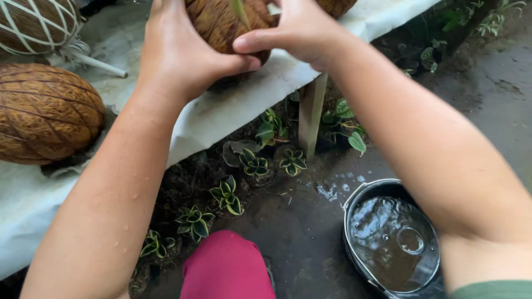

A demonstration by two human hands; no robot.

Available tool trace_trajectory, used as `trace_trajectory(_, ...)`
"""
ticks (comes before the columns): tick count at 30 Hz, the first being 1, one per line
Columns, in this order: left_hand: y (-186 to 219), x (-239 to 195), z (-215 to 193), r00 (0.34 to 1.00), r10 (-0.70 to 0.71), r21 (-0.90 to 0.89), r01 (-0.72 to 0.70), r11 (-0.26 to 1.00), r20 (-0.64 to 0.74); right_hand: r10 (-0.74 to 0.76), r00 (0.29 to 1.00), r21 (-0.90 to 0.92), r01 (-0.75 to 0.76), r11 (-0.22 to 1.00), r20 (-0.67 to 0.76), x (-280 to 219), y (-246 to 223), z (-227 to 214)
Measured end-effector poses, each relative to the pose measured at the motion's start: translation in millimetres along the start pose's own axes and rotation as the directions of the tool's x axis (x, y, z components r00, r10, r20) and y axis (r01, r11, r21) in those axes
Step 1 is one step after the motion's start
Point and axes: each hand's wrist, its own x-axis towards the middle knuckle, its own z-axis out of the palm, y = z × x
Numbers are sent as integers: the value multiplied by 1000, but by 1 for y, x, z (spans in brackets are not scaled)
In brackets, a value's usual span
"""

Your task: The person waters several potted plants by submerging their root balls in a bucket of water and pouring water over the leaves. The plants are handled one at a time and returned to a shelf after watering.

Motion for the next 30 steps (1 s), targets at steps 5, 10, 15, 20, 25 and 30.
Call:
trace_trajectory(5,-35,-27,11,907,-401,44,399,916,128,-45,998,14,44,999,46,28,24,27)
trace_trajectory(10,-52,-37,20,913,-368,46,366,929,175,-6,998,-197,18,980,62,29,29,27)
trace_trajectory(15,-54,-37,20,916,-358,-8,365,931,182,19,989,-2,-19,1000,144,31,23,25)
trace_trajectory(20,-49,-39,18,898,-393,1,401,916,197,1,984,68,-13,998,181,35,28,22)
trace_trajectory(25,-47,-36,14,921,-347,28,348,937,177,18,992,6,-19,1000,128,35,29,24)
trace_trajectory(30,-47,-39,15,926,-343,78,335,939,158,-25,994,8,24,1000,111,37,28,26)
